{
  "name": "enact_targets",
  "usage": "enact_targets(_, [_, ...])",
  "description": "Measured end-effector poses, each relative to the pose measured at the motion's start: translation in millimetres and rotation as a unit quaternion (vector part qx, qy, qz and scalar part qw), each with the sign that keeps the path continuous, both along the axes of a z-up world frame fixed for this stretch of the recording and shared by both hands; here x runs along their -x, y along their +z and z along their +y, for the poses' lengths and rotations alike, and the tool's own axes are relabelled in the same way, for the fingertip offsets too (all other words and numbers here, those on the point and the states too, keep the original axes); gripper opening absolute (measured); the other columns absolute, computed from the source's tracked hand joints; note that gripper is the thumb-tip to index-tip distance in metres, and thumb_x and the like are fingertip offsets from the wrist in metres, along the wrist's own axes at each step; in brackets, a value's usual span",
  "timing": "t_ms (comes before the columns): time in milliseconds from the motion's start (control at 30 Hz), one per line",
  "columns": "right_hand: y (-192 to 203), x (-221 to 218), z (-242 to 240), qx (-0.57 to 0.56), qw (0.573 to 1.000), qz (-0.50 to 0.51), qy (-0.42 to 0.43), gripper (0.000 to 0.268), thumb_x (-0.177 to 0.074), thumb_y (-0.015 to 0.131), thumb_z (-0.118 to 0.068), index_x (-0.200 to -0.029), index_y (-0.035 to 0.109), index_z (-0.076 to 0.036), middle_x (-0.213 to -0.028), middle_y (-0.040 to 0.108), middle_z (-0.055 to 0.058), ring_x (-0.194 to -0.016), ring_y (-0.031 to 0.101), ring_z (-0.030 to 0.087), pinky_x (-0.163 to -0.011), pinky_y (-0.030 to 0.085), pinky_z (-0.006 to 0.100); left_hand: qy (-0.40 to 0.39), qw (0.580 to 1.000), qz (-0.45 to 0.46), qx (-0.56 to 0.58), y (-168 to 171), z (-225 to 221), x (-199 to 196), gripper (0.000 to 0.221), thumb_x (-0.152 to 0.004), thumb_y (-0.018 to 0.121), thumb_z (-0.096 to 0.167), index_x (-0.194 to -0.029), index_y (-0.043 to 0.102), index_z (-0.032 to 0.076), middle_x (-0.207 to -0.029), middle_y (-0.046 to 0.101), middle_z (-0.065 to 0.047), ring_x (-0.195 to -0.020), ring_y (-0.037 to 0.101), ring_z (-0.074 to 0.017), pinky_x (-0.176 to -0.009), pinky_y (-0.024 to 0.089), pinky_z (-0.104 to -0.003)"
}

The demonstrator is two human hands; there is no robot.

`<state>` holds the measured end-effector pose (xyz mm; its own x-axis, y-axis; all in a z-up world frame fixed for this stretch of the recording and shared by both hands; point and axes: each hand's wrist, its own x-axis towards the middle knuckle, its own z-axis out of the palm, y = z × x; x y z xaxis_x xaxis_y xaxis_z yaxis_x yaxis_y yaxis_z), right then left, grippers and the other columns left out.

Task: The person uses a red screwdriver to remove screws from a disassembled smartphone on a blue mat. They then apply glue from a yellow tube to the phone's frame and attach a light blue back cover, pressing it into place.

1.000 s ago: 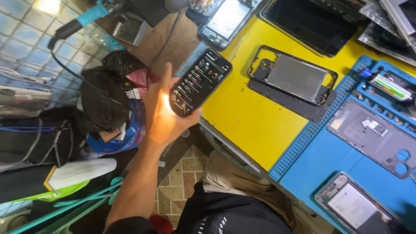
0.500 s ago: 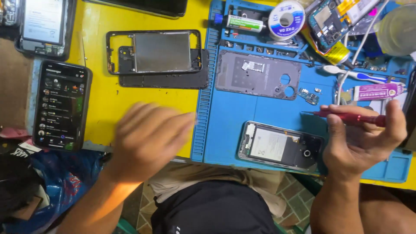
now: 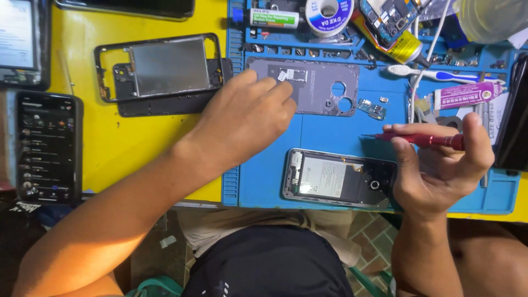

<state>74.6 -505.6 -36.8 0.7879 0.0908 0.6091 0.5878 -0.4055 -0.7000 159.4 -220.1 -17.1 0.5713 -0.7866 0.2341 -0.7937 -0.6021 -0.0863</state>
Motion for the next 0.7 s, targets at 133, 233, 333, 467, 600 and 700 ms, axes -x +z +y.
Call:
enact_targets(133, [15, 5, 16, 0.034, 0.998, -0.016, 0.042, 0.072, -0.102, 0.062, 0.017, -0.158, 0.025, -0.01, -0.102, 0.063, 0.037, -0.086, 0.072, 0.043, -0.085, 0.068, 0.052, 0.011, 0.997, -0.076, -0.012, -3, -3, -1, 0.028, -0.083, 0.068, -0.001, -0.076, 0.06, 0.024, -0.078, 0.059, 0.002, -0.067, 0.057, -0.0159, -0.062, 0.039, -0.031])
enact_targets(233, [18, 25, 29, 0.037, 0.995, 0.017, 0.09, 0.08, -0.098, 0.06, 0.016, -0.161, 0.021, -0.016, -0.107, 0.062, 0.038, -0.096, 0.072, 0.044, -0.092, 0.068, 0.053, 0.036, 0.994, -0.077, 0.073, -6, -3, -2, 0.013, -0.09, 0.066, 0.011, -0.088, 0.056, 0.018, -0.09, 0.053, -0.001, -0.07, 0.054, -0.0166, -0.065, 0.038, -0.032])
enact_targets(333, [24, 28, 42, 0.037, 0.989, 0.016, 0.141, 0.093, -0.093, 0.059, 0.024, -0.165, 0.02, -0.02, -0.109, 0.062, 0.037, -0.1, 0.073, 0.045, -0.095, 0.068, 0.055, 0.016, 0.984, 0.1, 0.145, 12, 4, 16, 0.013, -0.106, 0.053, 0.018, -0.098, 0.05, 0.008, -0.097, 0.05, -0.011, -0.075, 0.048, -0.0281, -0.07, 0.04, -0.042])
enact_targets(467, [28, 34, 49, 0.047, 0.983, 0.045, 0.171, 0.088, -0.097, 0.058, 0.021, -0.164, 0.019, -0.02, -0.117, 0.063, 0.036, -0.11, 0.074, 0.043, -0.097, 0.069, 0.046, -0.036, 0.959, 0.236, 0.152, 11, 13, 33, 0.017, -0.105, 0.063, 0.022, -0.097, 0.058, 0.008, -0.095, 0.05, -0.006, -0.077, 0.048, -0.0196, -0.069, 0.041, -0.038])
enact_targets(600, [28, 37, 58, 0.022, 0.984, 0.087, 0.152, 0.069, -0.095, 0.063, 0.019, -0.147, 0.027, -0.008, -0.115, 0.066, 0.031, -0.107, 0.076, 0.039, -0.097, 0.07, 0.044, -0.095, 0.929, 0.289, 0.21, 2, 15, 39, 0.019, -0.088, 0.086, 0.022, -0.085, 0.071, 0.011, -0.086, 0.06, -0.002, -0.082, 0.052, -0.0243, -0.074, 0.038, -0.04])
enact_targets(700, [30, 31, 59, 0.033, 0.984, 0.05, 0.171, 0.092, -0.091, 0.065, 0.023, -0.159, 0.02, -0.019, -0.113, 0.063, 0.034, -0.104, 0.075, 0.041, -0.097, 0.069, 0.051, -0.09, 0.921, 0.303, 0.229, -1, 15, 37, 0.015, -0.085, 0.088, 0.021, -0.087, 0.076, 0.013, -0.086, 0.064, 0.0, -0.082, 0.053, -0.0223, -0.075, 0.037, -0.04])
